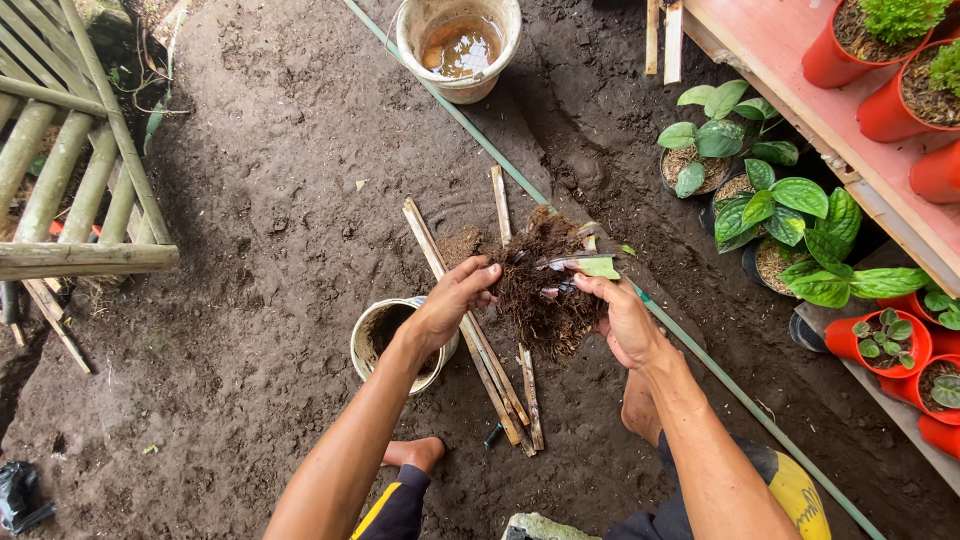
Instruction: The person wraps moist moss and soil around a wooden stake, pressing and shaping it by hand, and ties it with string to form a moss pole, placing finished poles on the table. They then take a rooted plant, work soil around its roots by hand, and position it against a moss pole.
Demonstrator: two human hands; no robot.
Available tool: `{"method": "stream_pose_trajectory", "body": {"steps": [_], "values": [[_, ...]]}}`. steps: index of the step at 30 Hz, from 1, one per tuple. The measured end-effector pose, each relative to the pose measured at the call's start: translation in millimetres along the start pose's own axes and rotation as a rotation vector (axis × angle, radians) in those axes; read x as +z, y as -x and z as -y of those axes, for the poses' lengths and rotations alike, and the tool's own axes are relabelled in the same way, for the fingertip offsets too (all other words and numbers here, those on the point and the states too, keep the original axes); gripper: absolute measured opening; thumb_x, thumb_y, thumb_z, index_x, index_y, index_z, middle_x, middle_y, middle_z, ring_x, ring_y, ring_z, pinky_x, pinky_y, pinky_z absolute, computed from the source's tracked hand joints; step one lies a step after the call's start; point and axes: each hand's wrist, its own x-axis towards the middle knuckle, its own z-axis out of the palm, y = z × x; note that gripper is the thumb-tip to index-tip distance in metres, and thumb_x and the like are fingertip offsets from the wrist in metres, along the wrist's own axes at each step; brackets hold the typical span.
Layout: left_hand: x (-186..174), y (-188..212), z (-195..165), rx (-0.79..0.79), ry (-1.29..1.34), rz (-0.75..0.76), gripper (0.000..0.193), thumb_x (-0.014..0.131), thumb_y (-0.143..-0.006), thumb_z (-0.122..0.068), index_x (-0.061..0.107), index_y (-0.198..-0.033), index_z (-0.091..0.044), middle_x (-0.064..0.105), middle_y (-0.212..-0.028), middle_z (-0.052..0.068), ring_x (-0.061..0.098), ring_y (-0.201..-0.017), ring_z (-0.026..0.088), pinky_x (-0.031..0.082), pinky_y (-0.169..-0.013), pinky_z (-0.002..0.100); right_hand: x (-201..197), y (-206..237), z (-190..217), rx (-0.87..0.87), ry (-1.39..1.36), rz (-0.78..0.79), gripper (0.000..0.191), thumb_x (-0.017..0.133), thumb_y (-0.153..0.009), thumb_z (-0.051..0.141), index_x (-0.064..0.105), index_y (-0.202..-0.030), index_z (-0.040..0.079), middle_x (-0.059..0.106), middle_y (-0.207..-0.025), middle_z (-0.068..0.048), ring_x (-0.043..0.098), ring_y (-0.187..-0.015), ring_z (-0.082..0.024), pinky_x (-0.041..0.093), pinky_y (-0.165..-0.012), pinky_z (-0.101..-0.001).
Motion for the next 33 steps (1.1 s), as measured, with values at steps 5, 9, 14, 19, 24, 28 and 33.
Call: {"method": "stream_pose_trajectory", "body": {"steps": [5,9,14,19,24,28,33], "values": [[-2.5,4.1,-3.2,0.049,0.004,-0.021,0.042,0.079,-0.082,-0.049,0.061,-0.1,-0.016,0.055,-0.09,-0.003,0.05,-0.081,0.012,0.042,-0.078,0.028,-0.1,2.7,6.6,0.019,-0.102,0.047,0.048,0.055,-0.096,0.028,0.06,-0.138,0.005,0.06,-0.131,-0.007,0.054,-0.125,-0.018,0.048,-0.106,-0.0383],[-1.8,9.5,-11.3,0.09,-0.011,-0.012,0.04,0.077,-0.084,-0.049,0.06,-0.1,-0.017,0.054,-0.089,-0.004,0.05,-0.082,0.01,0.044,-0.079,0.028,5.4,7.5,17.3,0.061,-0.146,0.072,0.048,0.053,-0.095,0.026,0.058,-0.138,0.007,0.062,-0.127,-0.007,0.061,-0.118,-0.016,0.059,-0.089,-0.0371],[-1.6,13.1,-16.1,0.094,-0.001,-0.004,0.037,0.077,-0.086,-0.048,0.062,-0.099,-0.017,0.053,-0.088,-0.006,0.05,-0.082,0.009,0.044,-0.08,0.027,12.5,12.4,29.4,0.035,-0.188,0.117,0.045,0.053,-0.098,0.023,0.059,-0.138,0.004,0.066,-0.125,-0.008,0.067,-0.112,-0.016,0.06,-0.09,-0.0357],[-1.5,13.9,-17.2,0.09,0.032,0.01,0.033,0.077,-0.088,-0.044,0.061,-0.099,-0.018,0.053,-0.087,-0.007,0.051,-0.081,0.008,0.044,-0.079,0.027,11.6,13.0,30.1,0.081,-0.185,0.112,0.045,0.052,-0.097,0.025,0.059,-0.137,0.005,0.066,-0.122,-0.009,0.068,-0.106,-0.018,0.06,-0.08,-0.0381],[-3.3,13.1,-13.9,0.08,0.022,0.022,0.033,0.076,-0.088,-0.045,0.061,-0.098,-0.018,0.055,-0.087,-0.007,0.051,-0.081,0.008,0.042,-0.078,0.026,9.7,11.7,24.7,-0.054,-0.065,0.099,0.045,0.053,-0.098,0.025,0.062,-0.137,0.003,0.065,-0.13,-0.007,0.061,-0.12,-0.014,0.054,-0.098,-0.033],[-11.6,7.8,-3.7,0.084,-0.036,0.037,0.034,0.074,-0.087,-0.048,0.062,-0.099,-0.018,0.056,-0.088,-0.007,0.05,-0.081,0.008,0.041,-0.078,0.028,8.7,11.3,22.3,0.065,-0.148,0.056,0.044,0.054,-0.096,0.026,0.064,-0.134,0.006,0.065,-0.127,-0.009,0.057,-0.12,-0.022,0.046,-0.099,-0.0454],[-27.8,8.0,-6.6,0.013,-0.552,-0.269,0.059,0.05,-0.105,-0.059,0.062,-0.105,-0.001,0.064,-0.094,0.017,0.053,-0.082,0.021,0.049,-0.078,0.036,8.8,8.5,17.9,-0.096,0.124,0.04,0.046,0.056,-0.092,0.03,0.066,-0.13,0.007,0.066,-0.131,-0.005,0.053,-0.128,-0.016,0.031,-0.113,-0.0369]]}}
